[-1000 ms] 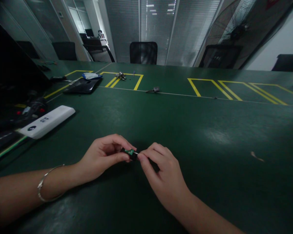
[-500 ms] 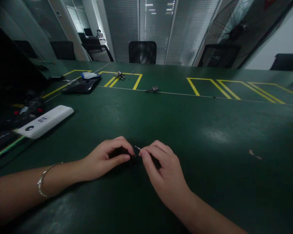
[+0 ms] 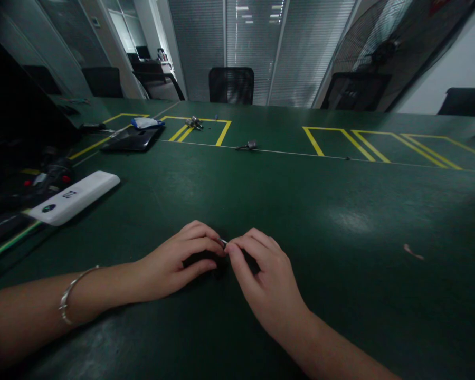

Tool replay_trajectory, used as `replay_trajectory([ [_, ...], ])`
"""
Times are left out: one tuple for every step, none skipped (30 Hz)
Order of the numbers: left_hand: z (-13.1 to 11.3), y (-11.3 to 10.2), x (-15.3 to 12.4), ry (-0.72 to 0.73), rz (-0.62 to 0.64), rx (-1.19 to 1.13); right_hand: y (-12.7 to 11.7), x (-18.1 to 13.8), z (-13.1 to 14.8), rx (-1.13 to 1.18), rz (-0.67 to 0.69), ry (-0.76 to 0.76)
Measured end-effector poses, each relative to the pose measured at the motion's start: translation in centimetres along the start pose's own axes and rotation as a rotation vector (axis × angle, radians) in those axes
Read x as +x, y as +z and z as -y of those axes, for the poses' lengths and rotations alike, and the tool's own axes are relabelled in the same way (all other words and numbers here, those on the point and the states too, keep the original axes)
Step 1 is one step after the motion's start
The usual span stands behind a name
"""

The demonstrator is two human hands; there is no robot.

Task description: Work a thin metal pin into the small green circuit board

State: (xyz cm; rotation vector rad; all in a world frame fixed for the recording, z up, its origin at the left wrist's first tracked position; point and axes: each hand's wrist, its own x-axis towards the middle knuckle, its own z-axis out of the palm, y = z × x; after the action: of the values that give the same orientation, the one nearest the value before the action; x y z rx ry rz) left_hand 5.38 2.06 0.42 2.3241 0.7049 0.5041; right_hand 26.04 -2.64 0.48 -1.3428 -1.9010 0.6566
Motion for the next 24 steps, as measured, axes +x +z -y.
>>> replay_trajectory([
  [-0.1, 0.0, -0.1, -0.005, -0.013, 0.002, 0.0, 0.0, 0.1, -0.004, 0.004, 0.003],
  [-0.3, 0.0, -0.1, -0.013, -0.026, 0.010, 0.0, 0.0, 0.1, -0.009, 0.006, 0.007],
  [-0.4, 0.0, -0.2, -0.020, -0.037, 0.024, 0.0, 0.0, 0.2, -0.015, 0.004, 0.009],
  [-0.5, 0.1, -0.2, -0.027, -0.040, 0.045, 0.0, 0.0, 0.2, -0.019, 0.001, 0.009],
  [-0.6, 0.1, -0.2, -0.033, -0.038, 0.069, 0.0, -0.1, 0.3, -0.023, -0.002, 0.007],
  [-0.7, 0.1, -0.2, -0.036, -0.034, 0.092, 0.0, -0.1, 0.3, -0.027, -0.003, 0.007],
  [-0.7, 0.1, -0.2, -0.040, -0.029, 0.114, 0.0, -0.1, 0.3, -0.030, -0.003, 0.006],
  [-0.8, 0.2, -0.2, -0.044, -0.025, 0.132, 0.1, -0.1, 0.3, -0.036, 0.000, 0.006],
  [-0.8, 0.2, -0.2, -0.049, -0.024, 0.147, 0.1, -0.1, 0.2, -0.046, 0.001, 0.008],
  [-0.9, 0.2, -0.2, -0.055, -0.025, 0.160, 0.2, -0.1, 0.2, -0.063, 0.003, 0.012],
  [-0.9, 0.3, -0.2, -0.063, -0.029, 0.172, 0.2, -0.1, 0.1, -0.086, 0.009, 0.018],
  [-0.9, 0.3, -0.2, -0.070, -0.030, 0.184, 0.3, -0.1, 0.0, -0.112, 0.019, 0.024],
  [-0.9, 0.3, -0.2, -0.078, -0.028, 0.195, 0.3, -0.1, 0.0, -0.138, 0.033, 0.027],
  [-1.0, 0.4, -0.2, -0.085, -0.027, 0.207, 0.3, -0.1, 0.0, -0.164, 0.054, 0.027],
  [-1.0, 0.4, -0.2, -0.091, -0.025, 0.217, 0.3, -0.1, 0.0, -0.189, 0.077, 0.022],
  [-1.0, 0.4, -0.2, -0.094, -0.022, 0.225, 0.3, -0.1, 0.1, -0.214, 0.103, 0.015],
  [-1.0, 0.4, -0.2, -0.094, -0.019, 0.232, 0.3, -0.2, 0.1, -0.239, 0.129, 0.006],
  [-1.1, 0.3, -0.2, -0.093, -0.017, 0.237, 0.3, -0.2, 0.2, -0.264, 0.154, -0.004],
  [-1.1, 0.3, -0.1, -0.091, -0.016, 0.242, 0.3, -0.3, 0.3, -0.287, 0.177, -0.011],
  [-1.2, 0.3, -0.1, -0.089, -0.012, 0.244, 0.2, -0.3, 0.4, -0.308, 0.193, -0.017],
  [-1.2, 0.2, -0.1, -0.088, -0.006, 0.247, 0.2, -0.3, 0.5, -0.324, 0.207, -0.023],
  [-1.3, 0.2, -0.1, -0.087, -0.001, 0.253, 0.2, -0.3, 0.6, -0.341, 0.217, -0.025],
  [-1.3, 0.2, -0.1, -0.086, 0.004, 0.261, 0.2, -0.3, 0.6, -0.358, 0.219, -0.031],
  [-1.3, 0.2, -0.1, -0.085, 0.010, 0.269, 0.2, -0.2, 0.6, -0.370, 0.229, -0.033],
])
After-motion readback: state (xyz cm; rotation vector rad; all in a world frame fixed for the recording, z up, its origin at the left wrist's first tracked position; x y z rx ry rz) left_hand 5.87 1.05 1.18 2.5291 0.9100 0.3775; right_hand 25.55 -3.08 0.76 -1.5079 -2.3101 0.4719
